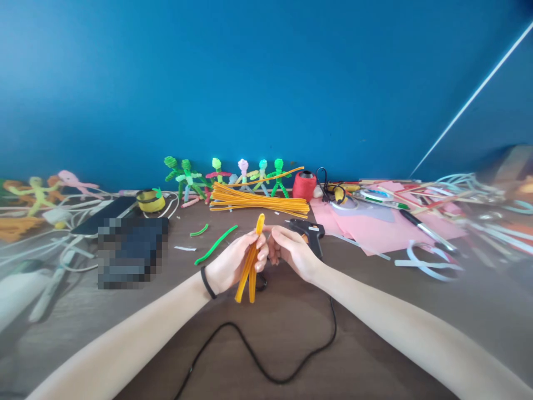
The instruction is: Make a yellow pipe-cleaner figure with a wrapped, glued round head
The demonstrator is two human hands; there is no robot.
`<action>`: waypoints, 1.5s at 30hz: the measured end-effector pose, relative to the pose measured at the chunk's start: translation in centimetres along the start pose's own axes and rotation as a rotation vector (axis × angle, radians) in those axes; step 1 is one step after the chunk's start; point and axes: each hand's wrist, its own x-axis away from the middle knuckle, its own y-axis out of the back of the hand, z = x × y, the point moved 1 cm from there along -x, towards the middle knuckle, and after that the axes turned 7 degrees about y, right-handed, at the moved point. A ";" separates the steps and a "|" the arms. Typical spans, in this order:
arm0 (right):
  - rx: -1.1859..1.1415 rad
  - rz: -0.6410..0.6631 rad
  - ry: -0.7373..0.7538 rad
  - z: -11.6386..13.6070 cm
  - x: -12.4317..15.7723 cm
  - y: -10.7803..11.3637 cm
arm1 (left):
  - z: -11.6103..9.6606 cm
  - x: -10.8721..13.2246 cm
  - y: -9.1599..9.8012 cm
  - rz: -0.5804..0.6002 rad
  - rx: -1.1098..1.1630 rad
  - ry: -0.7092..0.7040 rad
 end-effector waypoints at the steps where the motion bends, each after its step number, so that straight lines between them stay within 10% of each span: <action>1: 0.029 -0.001 -0.009 -0.3 0.0 0.0 | 0.1 -0.2 0.3 -0.014 0.015 -0.007; 22: 0.545 -0.123 0.038 -1.0 0.1 -0.6 | 1.4 -1.4 2.4 -0.003 0.009 -0.072; 45: 0.561 -0.121 0.040 -1.7 -0.3 -0.5 | 1.2 -1.3 3.2 0.013 -0.051 -0.134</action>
